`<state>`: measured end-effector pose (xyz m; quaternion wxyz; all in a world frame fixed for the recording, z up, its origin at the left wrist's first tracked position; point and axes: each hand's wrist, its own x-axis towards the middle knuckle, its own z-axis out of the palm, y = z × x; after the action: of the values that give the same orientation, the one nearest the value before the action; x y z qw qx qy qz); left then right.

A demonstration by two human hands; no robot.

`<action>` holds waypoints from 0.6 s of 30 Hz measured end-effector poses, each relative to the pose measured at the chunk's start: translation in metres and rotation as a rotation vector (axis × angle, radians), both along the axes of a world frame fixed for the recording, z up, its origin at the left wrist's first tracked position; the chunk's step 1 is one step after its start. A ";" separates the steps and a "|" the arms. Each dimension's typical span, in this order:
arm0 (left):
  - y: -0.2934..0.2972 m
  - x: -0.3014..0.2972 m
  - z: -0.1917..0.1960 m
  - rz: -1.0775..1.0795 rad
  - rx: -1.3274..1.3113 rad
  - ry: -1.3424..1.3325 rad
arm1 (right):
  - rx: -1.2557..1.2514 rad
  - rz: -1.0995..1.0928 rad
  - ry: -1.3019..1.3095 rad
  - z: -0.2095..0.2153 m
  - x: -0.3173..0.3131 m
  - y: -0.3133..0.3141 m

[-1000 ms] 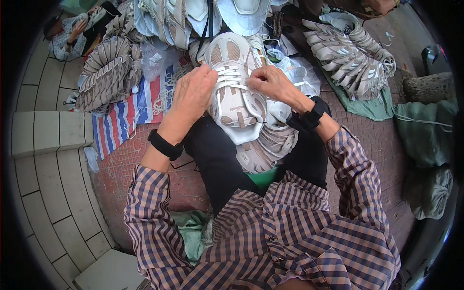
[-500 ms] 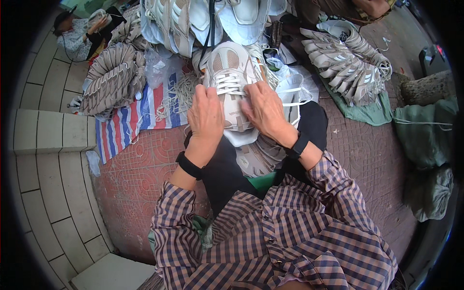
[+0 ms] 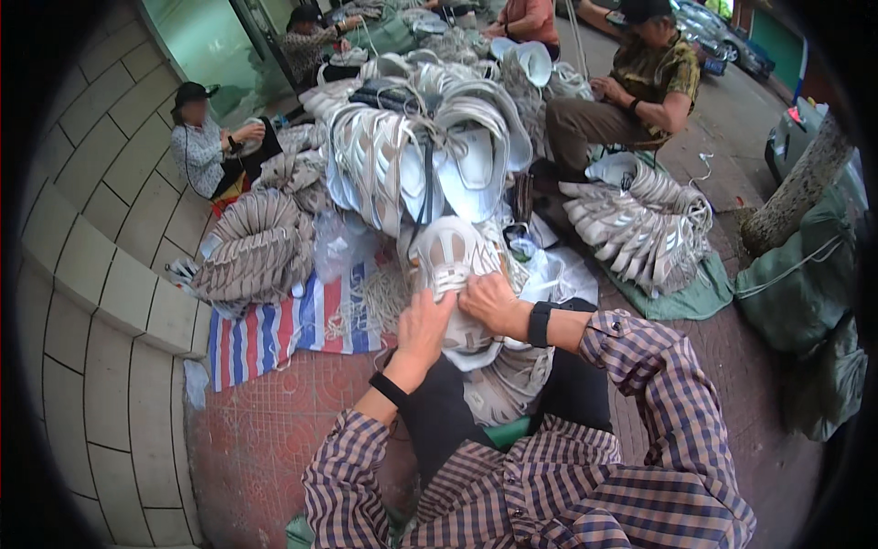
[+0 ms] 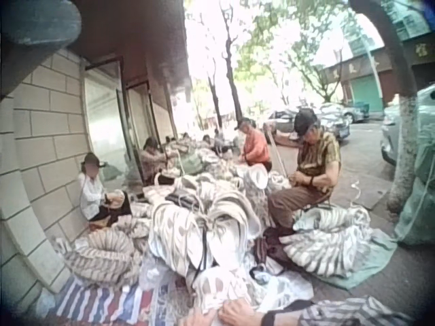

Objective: Insert laces into a white sneaker and tie them.

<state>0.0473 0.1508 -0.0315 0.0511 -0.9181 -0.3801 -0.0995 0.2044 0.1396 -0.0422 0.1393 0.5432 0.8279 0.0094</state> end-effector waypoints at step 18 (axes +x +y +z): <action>0.034 0.021 -0.004 -0.148 0.397 0.332 | 0.143 -0.368 1.921 -0.010 0.020 -0.003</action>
<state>0.0687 0.1853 -0.0351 0.2845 -0.9192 -0.2713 -0.0236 0.2249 0.1364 -0.0519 -0.6276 0.4476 0.4888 -0.4084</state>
